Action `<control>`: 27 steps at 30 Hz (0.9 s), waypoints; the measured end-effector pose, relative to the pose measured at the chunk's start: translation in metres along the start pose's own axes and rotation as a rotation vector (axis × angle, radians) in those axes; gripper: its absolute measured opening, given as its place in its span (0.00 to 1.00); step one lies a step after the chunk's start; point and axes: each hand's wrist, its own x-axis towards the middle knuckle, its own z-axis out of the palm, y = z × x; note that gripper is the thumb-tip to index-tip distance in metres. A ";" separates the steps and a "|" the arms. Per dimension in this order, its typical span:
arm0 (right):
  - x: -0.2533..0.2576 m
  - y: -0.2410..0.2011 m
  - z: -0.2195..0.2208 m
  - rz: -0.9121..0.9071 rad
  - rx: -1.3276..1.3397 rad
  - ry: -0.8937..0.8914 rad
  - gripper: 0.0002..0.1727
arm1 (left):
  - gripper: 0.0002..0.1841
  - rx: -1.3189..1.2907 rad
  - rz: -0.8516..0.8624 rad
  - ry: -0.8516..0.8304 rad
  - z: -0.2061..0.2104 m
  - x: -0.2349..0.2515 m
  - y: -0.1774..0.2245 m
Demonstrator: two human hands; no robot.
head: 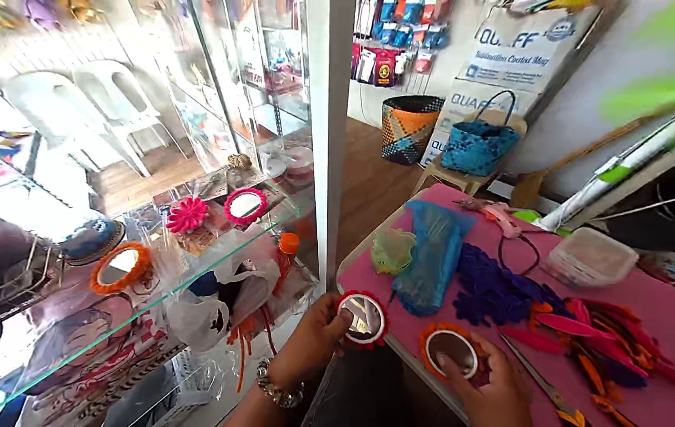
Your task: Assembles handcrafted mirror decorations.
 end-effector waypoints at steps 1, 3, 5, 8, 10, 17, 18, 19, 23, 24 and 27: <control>0.000 -0.001 0.000 0.012 0.041 -0.013 0.41 | 0.10 0.001 0.014 0.019 -0.002 0.001 0.002; -0.001 -0.009 -0.002 0.065 0.127 -0.045 0.40 | 0.10 0.005 0.052 0.050 -0.006 0.001 0.005; 0.000 -0.016 -0.003 0.106 0.248 -0.064 0.39 | 0.10 0.028 0.087 0.093 -0.013 0.000 0.007; 0.002 -0.018 -0.005 0.114 0.366 -0.043 0.39 | 0.11 0.083 0.140 0.193 -0.026 -0.005 0.013; 0.005 -0.016 -0.006 0.126 0.407 -0.032 0.40 | 0.11 0.111 0.179 0.271 -0.036 -0.009 0.018; 0.012 -0.014 -0.004 0.149 0.490 0.034 0.35 | 0.10 0.126 0.248 0.423 -0.055 -0.015 0.022; 0.014 -0.013 -0.002 0.148 0.486 0.041 0.35 | 0.10 0.126 0.239 0.414 -0.054 -0.015 0.021; 0.016 -0.012 0.000 0.140 0.476 0.046 0.34 | 0.10 0.121 0.222 0.391 -0.050 -0.014 0.020; 0.021 -0.006 -0.007 0.197 0.369 0.013 0.34 | 0.10 0.137 0.107 0.139 -0.013 0.007 0.003; 0.023 -0.005 -0.011 0.225 0.333 -0.008 0.35 | 0.10 0.160 0.080 0.059 0.000 0.015 -0.003; 0.028 -0.006 -0.020 0.296 0.228 -0.076 0.38 | 0.10 0.265 0.045 -0.149 0.038 0.040 -0.015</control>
